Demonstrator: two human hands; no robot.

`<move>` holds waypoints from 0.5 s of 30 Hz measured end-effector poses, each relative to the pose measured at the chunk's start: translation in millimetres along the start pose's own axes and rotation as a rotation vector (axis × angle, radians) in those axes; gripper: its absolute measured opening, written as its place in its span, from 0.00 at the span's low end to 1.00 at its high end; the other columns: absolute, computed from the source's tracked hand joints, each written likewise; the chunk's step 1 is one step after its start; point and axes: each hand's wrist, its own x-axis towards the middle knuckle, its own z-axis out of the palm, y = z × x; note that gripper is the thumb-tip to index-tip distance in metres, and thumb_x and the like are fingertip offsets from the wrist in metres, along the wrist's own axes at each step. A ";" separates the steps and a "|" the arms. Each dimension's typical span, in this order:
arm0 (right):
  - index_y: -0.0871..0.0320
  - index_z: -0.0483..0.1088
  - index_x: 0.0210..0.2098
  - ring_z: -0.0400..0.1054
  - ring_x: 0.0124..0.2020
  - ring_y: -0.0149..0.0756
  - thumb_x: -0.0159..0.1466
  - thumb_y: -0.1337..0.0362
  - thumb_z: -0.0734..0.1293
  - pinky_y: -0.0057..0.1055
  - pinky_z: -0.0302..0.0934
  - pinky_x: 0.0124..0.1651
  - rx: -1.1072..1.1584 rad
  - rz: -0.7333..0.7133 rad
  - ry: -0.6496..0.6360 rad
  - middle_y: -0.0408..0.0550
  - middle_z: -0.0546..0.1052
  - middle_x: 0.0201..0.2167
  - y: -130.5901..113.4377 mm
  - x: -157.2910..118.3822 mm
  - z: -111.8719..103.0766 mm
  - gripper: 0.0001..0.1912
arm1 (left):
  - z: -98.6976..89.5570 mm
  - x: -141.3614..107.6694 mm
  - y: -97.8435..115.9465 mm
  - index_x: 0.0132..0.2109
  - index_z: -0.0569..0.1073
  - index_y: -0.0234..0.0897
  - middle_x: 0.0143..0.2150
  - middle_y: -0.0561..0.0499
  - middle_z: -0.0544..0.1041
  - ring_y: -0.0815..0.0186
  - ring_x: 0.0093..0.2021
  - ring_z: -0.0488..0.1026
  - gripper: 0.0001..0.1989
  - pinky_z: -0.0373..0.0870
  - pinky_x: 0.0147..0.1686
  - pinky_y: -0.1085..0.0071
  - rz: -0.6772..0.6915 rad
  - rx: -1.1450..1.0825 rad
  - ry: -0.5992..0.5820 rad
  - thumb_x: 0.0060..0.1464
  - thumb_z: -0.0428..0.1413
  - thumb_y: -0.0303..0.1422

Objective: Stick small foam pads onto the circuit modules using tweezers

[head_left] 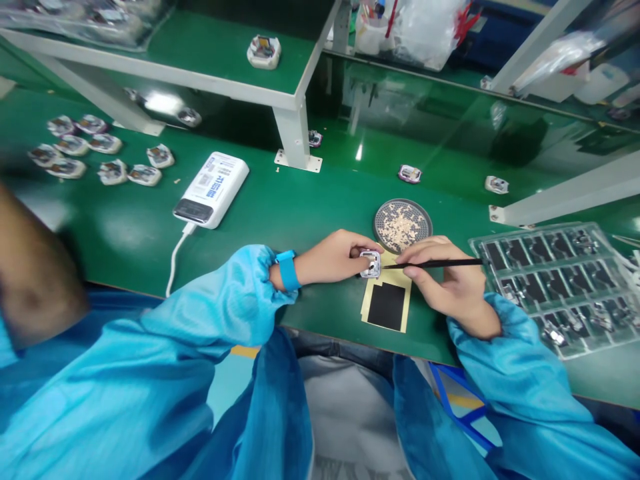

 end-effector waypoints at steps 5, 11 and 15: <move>0.49 0.73 0.43 0.77 0.41 0.44 0.61 0.69 0.74 0.49 0.68 0.49 0.019 0.005 -0.039 0.46 0.81 0.38 4.0 -2.8 0.1 0.13 | -2.5 0.1 1.5 0.54 0.81 0.33 0.45 0.46 0.84 0.63 0.40 0.80 0.18 0.75 0.40 0.71 -0.010 -0.043 -0.019 0.57 0.58 0.27; 0.52 0.73 0.43 0.78 0.42 0.42 0.63 0.69 0.73 0.45 0.72 0.48 0.135 0.104 -0.076 0.47 0.81 0.38 9.0 -4.7 3.2 0.11 | -8.9 0.8 3.8 0.54 0.81 0.36 0.52 0.48 0.82 0.61 0.49 0.79 0.16 0.73 0.51 0.67 0.005 -0.074 -0.087 0.60 0.58 0.31; 0.53 0.71 0.40 0.78 0.41 0.41 0.62 0.72 0.74 0.44 0.73 0.46 0.226 0.078 0.000 0.47 0.82 0.37 4.6 -2.0 4.5 0.11 | -11.6 1.6 5.9 0.56 0.80 0.33 0.44 0.46 0.83 0.67 0.39 0.78 0.19 0.72 0.42 0.72 -0.097 -0.210 -0.076 0.58 0.61 0.30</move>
